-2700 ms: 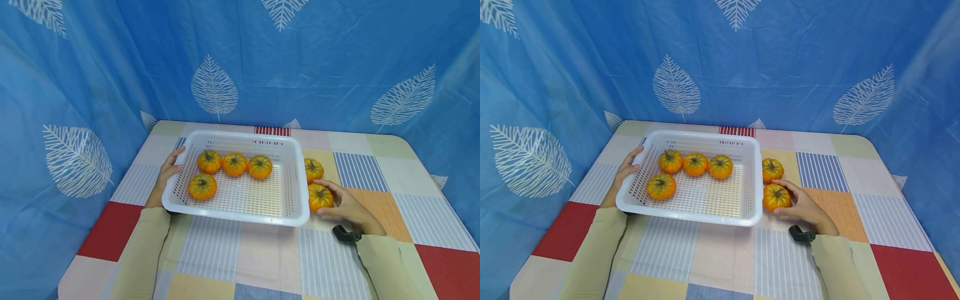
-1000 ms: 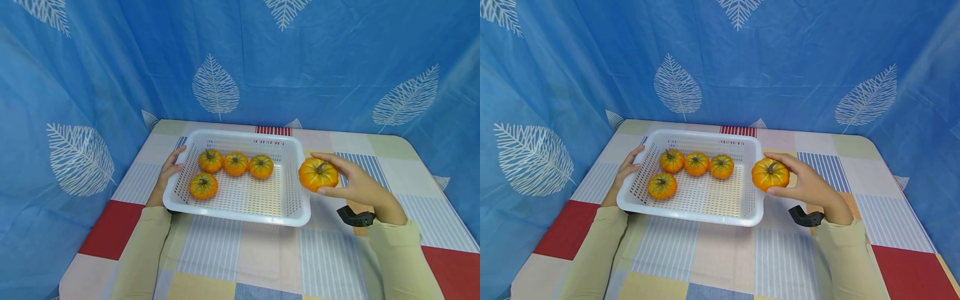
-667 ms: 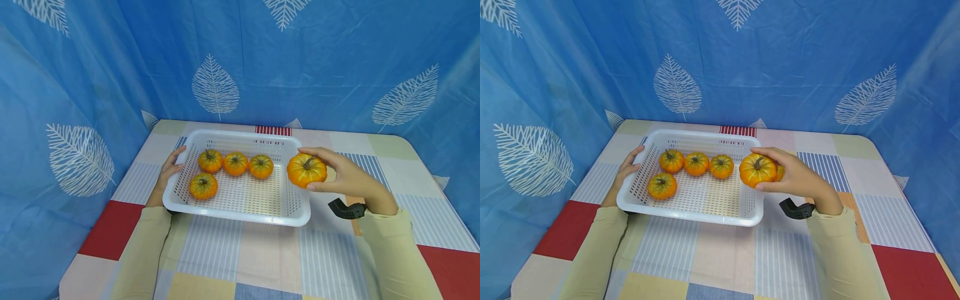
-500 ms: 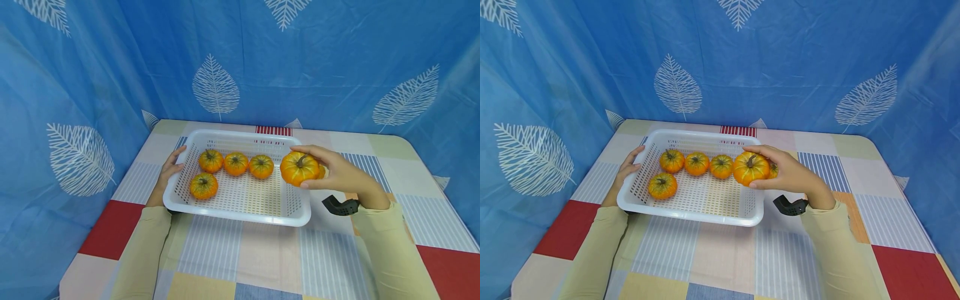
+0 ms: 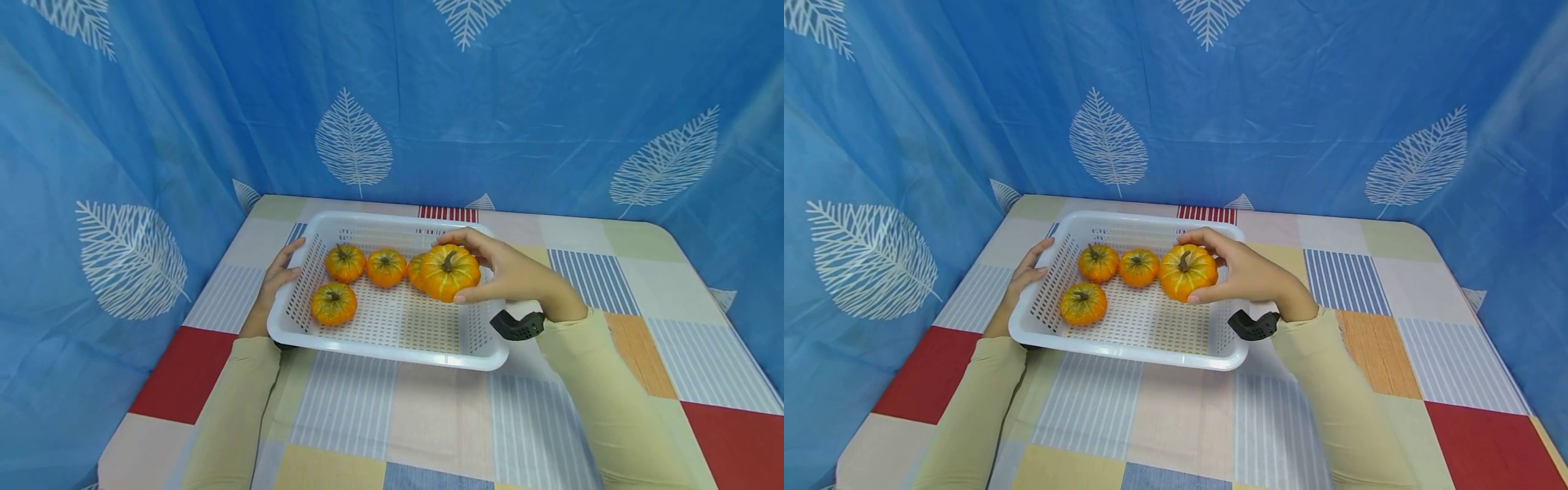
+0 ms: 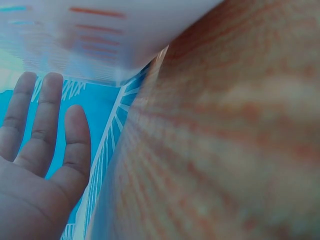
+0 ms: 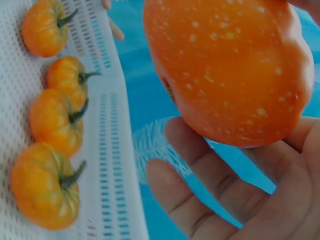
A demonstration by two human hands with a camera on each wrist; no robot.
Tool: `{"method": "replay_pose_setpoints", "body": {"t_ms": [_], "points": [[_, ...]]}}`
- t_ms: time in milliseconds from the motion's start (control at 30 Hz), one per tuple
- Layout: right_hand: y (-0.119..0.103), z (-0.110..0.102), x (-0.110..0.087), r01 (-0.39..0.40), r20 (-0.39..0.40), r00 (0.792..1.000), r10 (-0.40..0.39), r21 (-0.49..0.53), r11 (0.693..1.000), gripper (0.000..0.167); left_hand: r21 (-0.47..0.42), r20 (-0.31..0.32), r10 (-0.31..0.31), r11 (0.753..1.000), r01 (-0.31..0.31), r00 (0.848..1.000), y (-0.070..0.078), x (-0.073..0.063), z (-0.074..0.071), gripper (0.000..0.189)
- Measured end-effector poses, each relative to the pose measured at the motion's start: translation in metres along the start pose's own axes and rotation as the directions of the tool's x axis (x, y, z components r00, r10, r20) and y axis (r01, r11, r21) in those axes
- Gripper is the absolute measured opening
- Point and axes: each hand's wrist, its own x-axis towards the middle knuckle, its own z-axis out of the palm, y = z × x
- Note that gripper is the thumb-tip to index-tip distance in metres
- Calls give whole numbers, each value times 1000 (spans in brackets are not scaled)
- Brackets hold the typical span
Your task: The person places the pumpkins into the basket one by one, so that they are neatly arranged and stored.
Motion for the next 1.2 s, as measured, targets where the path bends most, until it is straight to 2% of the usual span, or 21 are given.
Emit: {"method": "replay_pose_setpoints", "body": {"t_ms": [200, 400, 700, 967, 1200], "points": [[6, 9, 16, -22, 37, 999, 18, 106, 994, 81, -2, 4, -6, 1000, 6, 1000, 0, 1, 0, 64], [14, 16, 32, -17, 81, 997, 7, 120, 993, 83, 4, -3, -13, 1000, 13, 1000, 0, 1, 0, 63], [17, 25, 59, -44, 144, 989, 42, 16, 999, 84, 10, -1, 22, 1000, -22, 1000, -2, 1, -2, 61], [19, 33, 75, -102, 236, 966, 100, -5, 995, 81, 2, -5, -13, 1000, 13, 1000, -3, 1, -2, 64], [23, 41, 85, -158, 279, 943, 183, -109, 981, 81, 0, 3, -14, 1000, 14, 1000, -3, 1, -1, 65]]}}
